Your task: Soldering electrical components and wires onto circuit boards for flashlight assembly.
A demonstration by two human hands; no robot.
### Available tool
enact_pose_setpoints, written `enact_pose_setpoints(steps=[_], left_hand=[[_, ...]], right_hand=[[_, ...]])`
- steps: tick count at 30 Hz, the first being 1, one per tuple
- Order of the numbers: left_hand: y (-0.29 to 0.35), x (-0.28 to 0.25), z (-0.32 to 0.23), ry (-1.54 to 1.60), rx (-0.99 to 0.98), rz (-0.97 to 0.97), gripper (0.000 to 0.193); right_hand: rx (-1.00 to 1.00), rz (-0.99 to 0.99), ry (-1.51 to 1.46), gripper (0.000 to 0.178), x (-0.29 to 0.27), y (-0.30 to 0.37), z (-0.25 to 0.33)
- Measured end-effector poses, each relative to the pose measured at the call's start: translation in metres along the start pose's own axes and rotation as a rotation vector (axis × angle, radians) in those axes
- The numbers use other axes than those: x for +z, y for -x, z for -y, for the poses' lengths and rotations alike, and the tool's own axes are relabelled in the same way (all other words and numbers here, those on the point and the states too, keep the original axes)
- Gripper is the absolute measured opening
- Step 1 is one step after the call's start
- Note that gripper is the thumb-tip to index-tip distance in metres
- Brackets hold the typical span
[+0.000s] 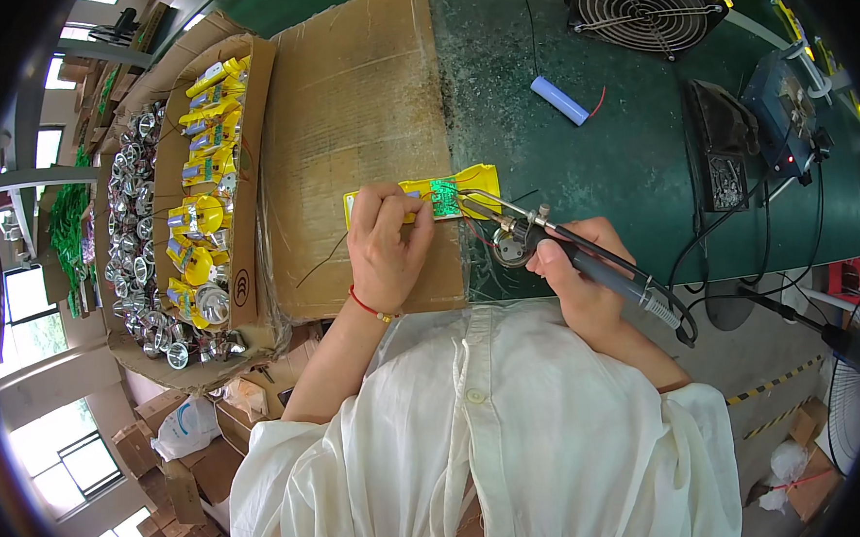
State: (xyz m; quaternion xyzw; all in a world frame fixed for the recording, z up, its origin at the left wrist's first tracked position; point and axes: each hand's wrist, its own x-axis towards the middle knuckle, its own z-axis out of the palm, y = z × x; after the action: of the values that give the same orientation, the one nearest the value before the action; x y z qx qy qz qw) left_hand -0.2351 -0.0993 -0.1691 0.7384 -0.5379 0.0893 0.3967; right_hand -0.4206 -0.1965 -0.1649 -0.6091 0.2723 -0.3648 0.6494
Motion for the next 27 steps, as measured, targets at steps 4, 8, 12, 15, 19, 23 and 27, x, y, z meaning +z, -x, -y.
enact_pose_setpoints(steps=[4,8,12,15,19,23,27], left_hand=[[-0.001,0.0,-0.001,-0.002,-0.001,-0.004,0.014],[0.001,-0.004,-0.004,0.001,-0.032,-0.028,0.015],[0.022,-0.036,-0.013,-0.02,-0.1,0.012,0.019],[0.053,-0.061,0.003,-0.076,-0.289,0.12,0.01],[0.042,-0.073,0.017,-0.169,-0.301,-0.188,0.015],[0.004,-0.06,0.001,-0.029,0.066,-0.014,0.024],[-0.011,-0.033,0.003,-0.007,0.082,0.058,0.018]], right_hand=[[0.001,-0.009,-0.017,0.012,-0.001,0.001,0.002],[0.011,-0.012,-0.032,0.013,-0.002,0.003,0.0],[0.004,-0.029,-0.05,0.012,-0.008,0.003,0.0],[-0.004,-0.017,-0.047,0.012,-0.011,0.003,0.001],[0.01,-0.003,-0.05,0.013,-0.006,0.001,0.003],[0.018,0.033,-0.027,0.013,-0.006,0.0,0.005],[0.019,0.063,-0.003,0.013,-0.006,0.0,0.004]])
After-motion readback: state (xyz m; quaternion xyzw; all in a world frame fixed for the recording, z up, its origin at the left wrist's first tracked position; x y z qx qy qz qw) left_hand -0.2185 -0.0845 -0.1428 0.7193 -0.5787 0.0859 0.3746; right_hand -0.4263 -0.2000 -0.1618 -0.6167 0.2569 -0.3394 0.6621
